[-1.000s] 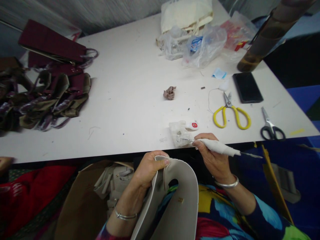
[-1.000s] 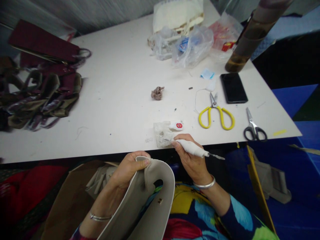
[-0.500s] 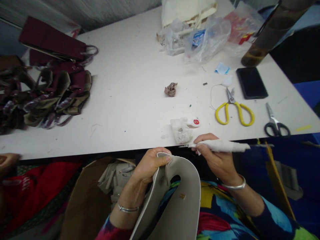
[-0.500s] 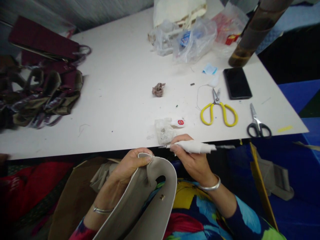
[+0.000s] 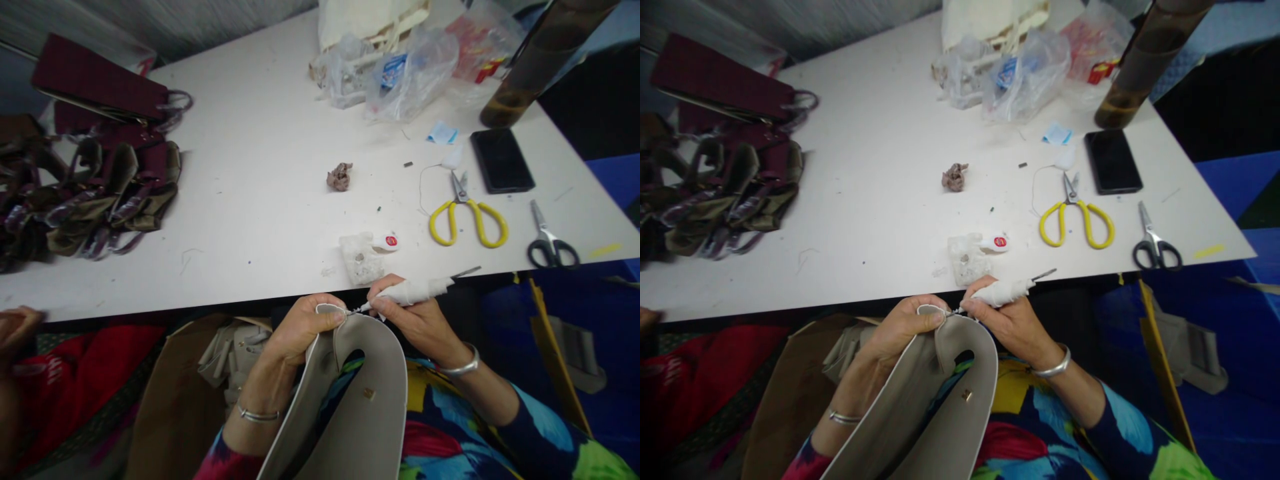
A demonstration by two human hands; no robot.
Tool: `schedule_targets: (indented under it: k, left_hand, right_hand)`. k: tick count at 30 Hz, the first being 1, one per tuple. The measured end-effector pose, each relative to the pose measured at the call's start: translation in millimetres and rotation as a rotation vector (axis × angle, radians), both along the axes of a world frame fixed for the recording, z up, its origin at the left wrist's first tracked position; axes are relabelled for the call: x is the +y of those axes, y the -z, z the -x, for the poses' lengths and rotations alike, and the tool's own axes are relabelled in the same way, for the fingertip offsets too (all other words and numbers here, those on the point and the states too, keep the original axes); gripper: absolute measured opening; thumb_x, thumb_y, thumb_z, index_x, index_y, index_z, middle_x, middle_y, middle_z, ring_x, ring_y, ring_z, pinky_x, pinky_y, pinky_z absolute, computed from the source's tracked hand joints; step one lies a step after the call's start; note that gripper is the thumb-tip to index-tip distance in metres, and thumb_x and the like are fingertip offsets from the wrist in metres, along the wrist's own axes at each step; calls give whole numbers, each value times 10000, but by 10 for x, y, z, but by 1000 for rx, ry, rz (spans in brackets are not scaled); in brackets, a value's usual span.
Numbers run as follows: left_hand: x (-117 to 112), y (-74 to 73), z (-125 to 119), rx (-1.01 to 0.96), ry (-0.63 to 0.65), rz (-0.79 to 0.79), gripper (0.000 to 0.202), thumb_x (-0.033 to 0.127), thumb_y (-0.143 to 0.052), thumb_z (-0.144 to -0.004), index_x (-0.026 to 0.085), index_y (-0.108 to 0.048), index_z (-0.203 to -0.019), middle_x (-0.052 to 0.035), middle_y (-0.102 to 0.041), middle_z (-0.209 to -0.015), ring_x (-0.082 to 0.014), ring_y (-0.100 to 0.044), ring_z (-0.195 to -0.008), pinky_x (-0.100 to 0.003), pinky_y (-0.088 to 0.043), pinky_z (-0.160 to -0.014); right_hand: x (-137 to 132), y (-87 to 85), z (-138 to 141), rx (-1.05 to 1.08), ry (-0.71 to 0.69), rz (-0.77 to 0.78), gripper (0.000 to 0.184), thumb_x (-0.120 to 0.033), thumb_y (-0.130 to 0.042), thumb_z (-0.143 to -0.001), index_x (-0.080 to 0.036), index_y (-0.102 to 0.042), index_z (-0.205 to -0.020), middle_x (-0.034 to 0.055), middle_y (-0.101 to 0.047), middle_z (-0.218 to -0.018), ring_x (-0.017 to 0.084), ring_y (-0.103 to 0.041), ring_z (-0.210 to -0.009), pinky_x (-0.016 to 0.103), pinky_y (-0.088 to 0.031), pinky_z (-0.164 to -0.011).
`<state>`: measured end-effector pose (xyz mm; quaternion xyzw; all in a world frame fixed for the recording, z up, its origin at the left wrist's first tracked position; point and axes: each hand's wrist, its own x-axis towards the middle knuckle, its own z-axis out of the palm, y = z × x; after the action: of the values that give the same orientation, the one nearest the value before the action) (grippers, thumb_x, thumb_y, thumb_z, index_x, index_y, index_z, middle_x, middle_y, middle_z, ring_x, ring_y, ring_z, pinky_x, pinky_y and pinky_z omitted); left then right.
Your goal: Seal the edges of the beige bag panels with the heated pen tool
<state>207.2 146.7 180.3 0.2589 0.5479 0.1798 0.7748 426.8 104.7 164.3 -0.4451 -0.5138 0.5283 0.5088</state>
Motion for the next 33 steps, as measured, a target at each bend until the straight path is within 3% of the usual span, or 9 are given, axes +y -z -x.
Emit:
schedule_targets:
  k: [9, 15, 18, 20, 23, 25, 29, 33]
  left_hand:
    - [-71, 12, -80, -13, -88, -54, 487, 393, -988, -526, 125, -692, -804, -4, -649, -644, -109, -538, -544, -218, -406, -542]
    - [-86, -5, -76, -35, -125, -62, 483, 373, -988, -507, 122, -675, -776, -19, -655, -657, -121, -548, -561, -224, -428, -546]
    - [-103, -7, -77, -45, -120, -76, 457, 361, -978, -526, 125, -675, -775, -15, -647, -653, -116, -538, -561, -219, -423, -550]
    - [-119, -6, -75, -40, -125, -96, 446, 363, -971, -539, 125, -675, -774, -11, -636, -648, -110, -524, -556, -214, -406, -544]
    - [-160, -15, -66, -8, -131, -139, 434, 380, -956, -573, 130, -679, -794, -4, -625, -652, -110, -517, -559, -213, -389, -545]
    - [-204, -34, -62, 37, -118, -195, 415, 388, -940, -609, 136, -684, -817, -2, -628, -671, -112, -523, -580, -216, -392, -565]
    - [-322, -108, -73, 164, -39, -355, 337, 400, -868, -714, 141, -697, -846, 4, -618, -707, -114, -509, -629, -224, -398, -611]
    - [-410, -225, -86, 280, 56, -507, 248, 372, -784, -794, 154, -697, -872, 0, -626, -757, -133, -516, -690, -243, -411, -662]
  right_hand:
    - [47, 87, -2, -93, -9, -84, 162, -345, -671, -1048, -200, -700, -981, 22, -694, -905, 183, -659, -847, 298, -525, -788]
    - [1, -22, -143, -434, -277, -511, 115, -303, -676, -1059, -190, -694, -1050, 48, -692, -941, 192, -604, -826, 339, -455, -751]
    - [-34, -122, -185, -644, -313, -630, 128, -302, -638, -1078, -192, -696, -1051, 64, -677, -932, 207, -573, -813, 357, -399, -708]
    - [-61, -141, -192, -641, -281, -648, 146, -313, -616, -1088, -193, -689, -1048, 61, -680, -920, 207, -581, -802, 356, -397, -698]
    - [-117, -95, -165, -485, -167, -558, 180, -331, -592, -1103, -200, -669, -1199, 74, -725, -1055, 212, -663, -924, 353, -488, -812]
    - [-168, -58, -117, -359, -118, -417, 240, -345, -584, -1107, -214, -644, -1299, 76, -731, -1169, 210, -695, -1033, 327, -529, -893]
    - [-281, -69, 29, -176, -70, -91, 178, -357, -578, -1099, -240, -672, -1195, 17, -741, -1033, 165, -717, -871, 237, -549, -732]
    - [-371, -147, 167, -139, -12, 36, 161, -383, -615, -1066, -230, -665, -1057, 2, -704, -925, 157, -664, -783, 227, -500, -644]
